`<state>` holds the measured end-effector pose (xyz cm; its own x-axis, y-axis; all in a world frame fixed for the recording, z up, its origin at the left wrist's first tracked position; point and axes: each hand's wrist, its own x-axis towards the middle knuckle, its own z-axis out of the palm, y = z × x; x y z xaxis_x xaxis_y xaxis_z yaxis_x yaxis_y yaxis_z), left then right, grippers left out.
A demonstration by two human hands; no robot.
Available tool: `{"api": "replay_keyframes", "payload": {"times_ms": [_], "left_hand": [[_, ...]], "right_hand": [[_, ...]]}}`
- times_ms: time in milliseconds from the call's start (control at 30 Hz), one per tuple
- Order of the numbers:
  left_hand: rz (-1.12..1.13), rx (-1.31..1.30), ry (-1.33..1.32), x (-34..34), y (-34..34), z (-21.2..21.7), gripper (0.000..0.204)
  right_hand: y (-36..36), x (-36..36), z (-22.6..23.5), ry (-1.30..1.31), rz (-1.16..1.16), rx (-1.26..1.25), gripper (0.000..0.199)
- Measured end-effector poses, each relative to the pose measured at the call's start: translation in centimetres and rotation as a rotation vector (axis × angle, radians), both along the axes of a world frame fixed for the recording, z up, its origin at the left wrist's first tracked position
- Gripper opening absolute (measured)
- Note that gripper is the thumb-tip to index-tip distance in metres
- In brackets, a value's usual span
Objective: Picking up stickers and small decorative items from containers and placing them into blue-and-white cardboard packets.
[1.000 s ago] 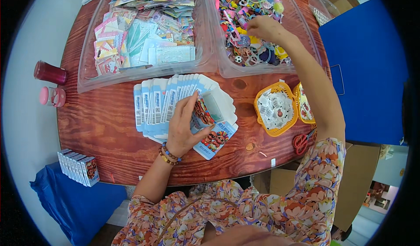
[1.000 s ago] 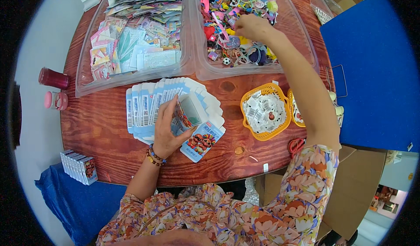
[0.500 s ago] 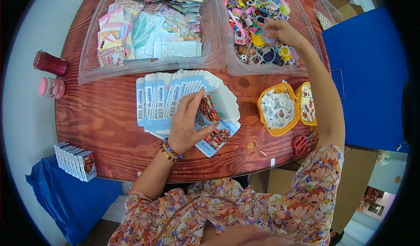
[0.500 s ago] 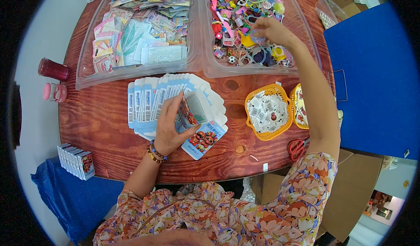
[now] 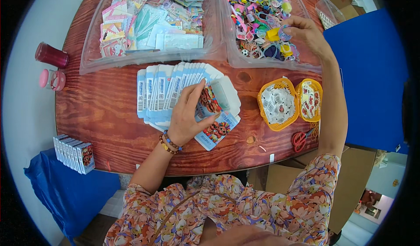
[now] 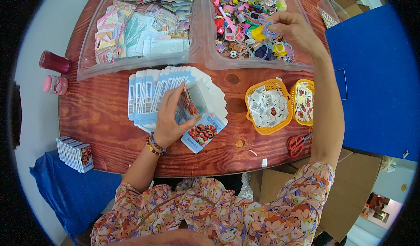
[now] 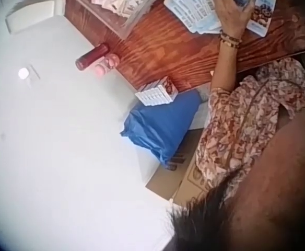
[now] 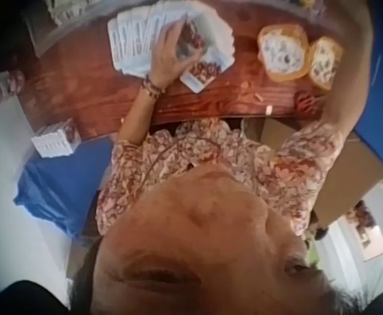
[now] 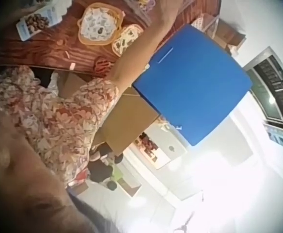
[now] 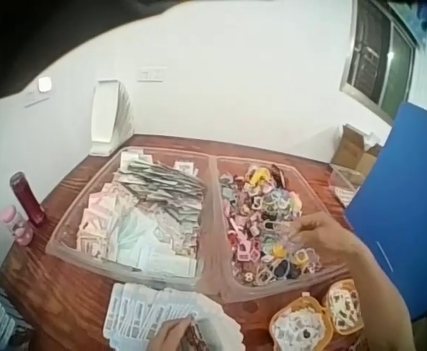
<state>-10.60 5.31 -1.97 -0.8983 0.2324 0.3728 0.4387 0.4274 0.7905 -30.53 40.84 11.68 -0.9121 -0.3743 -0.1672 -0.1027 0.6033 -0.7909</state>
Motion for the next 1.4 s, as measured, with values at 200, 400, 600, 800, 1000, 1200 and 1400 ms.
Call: {"api": "replay_keyframes", "payload": {"times_ms": [200, 400, 600, 800, 1000, 1200, 1400], "left_hand": [[0.032, -0.033, 0.111, 0.7, 0.9, 2.1, 0.087], [0.023, -0.101, 0.099, 3.0, 1.2, 3.3, 0.089], [0.062, -0.171, 0.097, 6.1, 1.6, 3.5, 0.088], [0.091, -0.165, 0.099, 8.2, 2.5, 3.2, 0.087], [0.134, -0.157, 0.118, 9.0, 3.4, 3.0, 0.087], [0.117, -0.124, 0.133, 9.1, 4.1, 2.7, 0.085], [0.047, -0.150, 0.046, 10.4, 3.0, 2.9, 0.081]], "right_hand": [[-6.5, 9.2, 4.1, 0.078, 0.182, -0.263, 0.011], [-10.8, 15.3, 3.5, -0.163, 0.162, -0.327, 0.011], [-13.1, 19.4, -0.1, 0.049, 0.002, -0.169, 0.014], [-15.2, 23.8, 0.6, 0.432, -0.016, 0.439, 0.010], [-13.4, 25.2, -1.3, 0.495, 0.004, 0.118, 0.023], [-12.5, 25.6, -1.0, 0.439, 0.004, 0.164, 0.023], [-3.6, 20.8, -1.5, 0.380, -0.333, 0.202, 0.024]]}}
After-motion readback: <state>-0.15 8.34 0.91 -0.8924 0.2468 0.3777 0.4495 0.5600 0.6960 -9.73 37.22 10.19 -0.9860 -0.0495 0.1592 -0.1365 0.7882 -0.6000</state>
